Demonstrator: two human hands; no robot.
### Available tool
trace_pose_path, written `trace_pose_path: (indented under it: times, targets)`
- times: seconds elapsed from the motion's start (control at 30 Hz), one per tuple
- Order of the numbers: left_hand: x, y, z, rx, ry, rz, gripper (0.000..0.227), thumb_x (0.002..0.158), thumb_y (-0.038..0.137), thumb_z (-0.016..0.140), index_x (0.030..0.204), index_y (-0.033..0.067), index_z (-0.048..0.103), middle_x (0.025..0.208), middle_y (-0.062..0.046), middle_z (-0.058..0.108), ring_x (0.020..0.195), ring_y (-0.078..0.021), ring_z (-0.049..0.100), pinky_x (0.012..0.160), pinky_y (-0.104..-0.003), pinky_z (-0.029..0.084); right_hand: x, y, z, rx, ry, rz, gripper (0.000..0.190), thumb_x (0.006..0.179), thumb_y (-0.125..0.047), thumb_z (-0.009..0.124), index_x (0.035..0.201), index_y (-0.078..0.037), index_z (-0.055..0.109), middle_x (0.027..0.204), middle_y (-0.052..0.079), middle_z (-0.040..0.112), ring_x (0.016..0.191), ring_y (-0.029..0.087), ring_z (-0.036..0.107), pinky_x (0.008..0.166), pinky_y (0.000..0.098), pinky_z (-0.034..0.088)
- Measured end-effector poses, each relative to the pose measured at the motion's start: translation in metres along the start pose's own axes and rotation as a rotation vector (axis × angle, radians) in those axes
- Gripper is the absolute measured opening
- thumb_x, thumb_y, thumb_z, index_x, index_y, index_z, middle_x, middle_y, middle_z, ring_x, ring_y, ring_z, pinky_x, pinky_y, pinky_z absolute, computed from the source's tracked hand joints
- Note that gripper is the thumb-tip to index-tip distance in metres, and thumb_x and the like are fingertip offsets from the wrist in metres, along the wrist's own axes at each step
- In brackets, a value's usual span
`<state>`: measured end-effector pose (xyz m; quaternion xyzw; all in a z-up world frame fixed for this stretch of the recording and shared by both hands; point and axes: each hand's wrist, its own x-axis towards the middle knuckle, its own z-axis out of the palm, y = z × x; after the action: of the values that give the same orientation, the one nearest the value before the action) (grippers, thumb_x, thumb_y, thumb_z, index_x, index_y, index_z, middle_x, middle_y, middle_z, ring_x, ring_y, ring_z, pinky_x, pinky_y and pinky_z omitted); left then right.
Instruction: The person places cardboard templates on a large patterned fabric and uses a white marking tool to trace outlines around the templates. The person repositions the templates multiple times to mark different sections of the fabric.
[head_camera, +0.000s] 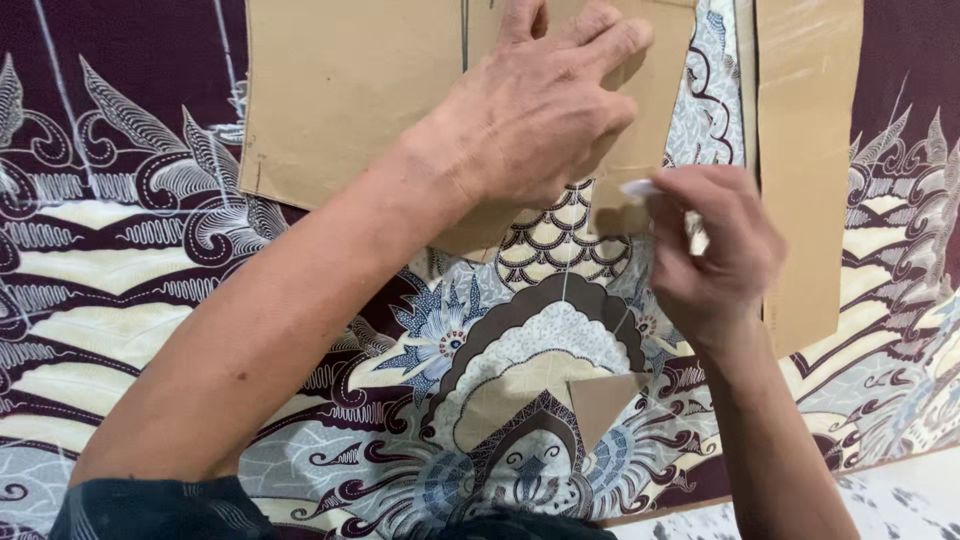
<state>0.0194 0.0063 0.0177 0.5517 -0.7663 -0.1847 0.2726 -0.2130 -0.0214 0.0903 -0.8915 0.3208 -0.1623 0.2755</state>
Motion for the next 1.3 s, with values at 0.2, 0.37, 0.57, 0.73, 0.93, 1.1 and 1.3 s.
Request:
trace_pose_path:
  times: [0.2, 0.37, 0.57, 0.73, 0.93, 1.1, 1.3]
  targets:
    - [-0.005, -0.003, 0.000, -0.010, -0.073, -0.030, 0.008, 0.077, 0.017, 0.077, 0.085, 0.0143, 0.076, 0.134, -0.012, 0.051, 0.133, -0.0231, 0.046, 0.101, -0.064, 0.029, 0.019, 0.007, 0.013, -0.150, -0.141, -0.190, 0.035, 0.092, 0.011, 0.077, 0.122, -0.004, 0.070, 0.112, 0.012, 0.068, 0.093, 0.026, 0.064, 0.081, 0.0357, 0.053]
    - [-0.005, -0.004, -0.003, -0.018, -0.057, -0.013, 0.010, 0.071, 0.018, 0.080, 0.080, 0.0163, 0.076, 0.134, -0.010, 0.052, 0.133, -0.0230, 0.045, 0.102, -0.062, 0.029, 0.025, -0.001, 0.011, -0.267, -0.184, -0.259, 0.036, 0.092, 0.014, 0.073, 0.122, -0.005, 0.072, 0.107, 0.009, 0.068, 0.096, 0.027, 0.064, 0.085, 0.0359, 0.054]
    - [-0.011, -0.012, -0.001, -0.070, -0.016, 0.012, 0.003, 0.075, 0.018, 0.079, 0.076, 0.0196, 0.077, 0.135, -0.008, 0.055, 0.133, -0.0218, 0.046, 0.104, -0.056, 0.029, 0.043, -0.014, 0.018, -0.242, -0.200, -0.374, 0.031, 0.084, 0.015, 0.071, 0.111, -0.001, 0.071, 0.102, 0.013, 0.068, 0.092, 0.029, 0.067, 0.083, 0.0390, 0.055]
    - [-0.011, -0.013, 0.003, -0.059, 0.043, 0.041, 0.007, 0.082, 0.024, 0.077, 0.079, 0.0186, 0.077, 0.137, -0.009, 0.055, 0.132, -0.0217, 0.046, 0.104, -0.055, 0.029, 0.050, -0.016, 0.019, -0.199, -0.217, -0.419, 0.027, 0.081, 0.016, 0.072, 0.105, 0.002, 0.071, 0.100, 0.014, 0.069, 0.092, 0.031, 0.069, 0.082, 0.0416, 0.057]
    - [-0.012, -0.015, 0.006, -0.057, -0.029, -0.008, 0.009, 0.080, 0.025, 0.075, 0.072, 0.0219, 0.076, 0.139, -0.008, 0.054, 0.133, -0.0201, 0.045, 0.105, -0.052, 0.028, 0.048, -0.008, 0.026, -0.186, -0.205, -0.428, 0.027, 0.090, 0.015, 0.072, 0.112, -0.001, 0.072, 0.107, 0.013, 0.071, 0.094, 0.027, 0.071, 0.084, 0.0383, 0.059]
    - [-0.014, -0.012, 0.005, 0.052, 0.178, 0.053, 0.024, 0.079, 0.025, 0.075, 0.056, 0.0226, 0.071, 0.141, -0.013, 0.054, 0.131, -0.0240, 0.046, 0.103, -0.052, 0.031, 0.033, -0.025, 0.019, -0.016, -0.121, -0.107, 0.024, 0.099, 0.013, 0.066, 0.119, 0.000, 0.068, 0.106, 0.014, 0.070, 0.092, 0.022, 0.072, 0.081, 0.0306, 0.059]
    - [-0.035, -0.005, -0.027, 0.182, -0.054, 0.067, 0.007, 0.080, 0.018, 0.069, 0.079, 0.0158, 0.076, 0.119, -0.015, 0.063, 0.125, -0.0293, 0.052, 0.109, -0.052, 0.032, 0.007, -0.050, 0.035, 0.408, 0.117, 0.530, 0.022, 0.108, 0.004, 0.065, 0.128, 0.008, 0.058, 0.104, 0.014, 0.070, 0.086, 0.014, 0.072, 0.075, 0.0268, 0.062]
